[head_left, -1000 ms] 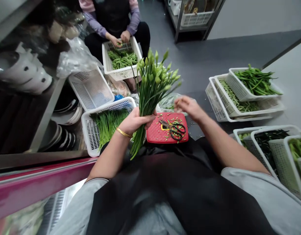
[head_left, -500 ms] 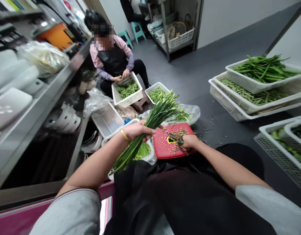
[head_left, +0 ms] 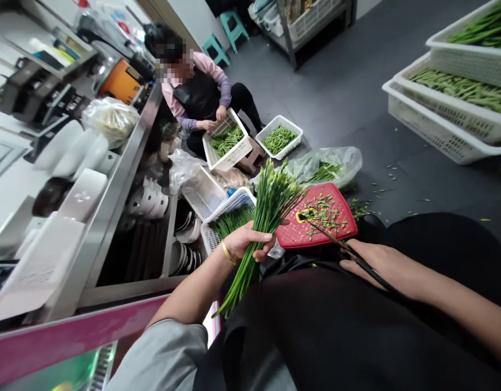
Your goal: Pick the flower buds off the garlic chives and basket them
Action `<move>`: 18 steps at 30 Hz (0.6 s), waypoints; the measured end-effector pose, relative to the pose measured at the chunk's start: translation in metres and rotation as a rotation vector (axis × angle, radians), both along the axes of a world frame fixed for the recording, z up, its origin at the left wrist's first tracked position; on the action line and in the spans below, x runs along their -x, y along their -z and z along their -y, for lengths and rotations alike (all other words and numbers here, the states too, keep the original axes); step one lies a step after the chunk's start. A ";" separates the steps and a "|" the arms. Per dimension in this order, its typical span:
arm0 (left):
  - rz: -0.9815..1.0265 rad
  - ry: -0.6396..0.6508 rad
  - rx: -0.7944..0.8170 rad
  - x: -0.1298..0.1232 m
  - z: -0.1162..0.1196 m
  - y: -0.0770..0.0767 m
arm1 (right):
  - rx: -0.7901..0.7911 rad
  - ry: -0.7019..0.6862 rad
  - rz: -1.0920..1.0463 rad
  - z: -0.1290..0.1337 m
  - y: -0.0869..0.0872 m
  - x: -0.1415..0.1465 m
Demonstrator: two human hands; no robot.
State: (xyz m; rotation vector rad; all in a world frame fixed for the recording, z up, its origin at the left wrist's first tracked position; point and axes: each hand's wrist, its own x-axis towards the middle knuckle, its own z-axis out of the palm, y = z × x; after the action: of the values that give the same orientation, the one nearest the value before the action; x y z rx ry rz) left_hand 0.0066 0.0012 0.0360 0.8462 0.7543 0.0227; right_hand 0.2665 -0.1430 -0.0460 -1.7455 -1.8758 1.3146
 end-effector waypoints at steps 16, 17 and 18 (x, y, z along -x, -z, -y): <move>-0.383 0.139 -0.180 -0.028 0.026 0.006 | 0.039 -0.150 0.301 -0.030 -0.048 0.001; -0.378 0.146 -0.208 -0.030 0.026 0.006 | 0.033 -0.144 0.259 -0.029 -0.046 0.001; -0.373 0.149 -0.234 -0.031 0.027 0.006 | 0.019 -0.140 0.198 -0.028 -0.043 0.000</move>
State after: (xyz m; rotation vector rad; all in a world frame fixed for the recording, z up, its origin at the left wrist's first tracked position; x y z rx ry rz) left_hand 0.0378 -0.0255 0.0297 1.1455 1.0489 -0.1880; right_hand 0.2662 -0.1148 -0.0033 -1.8438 -2.1341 1.2497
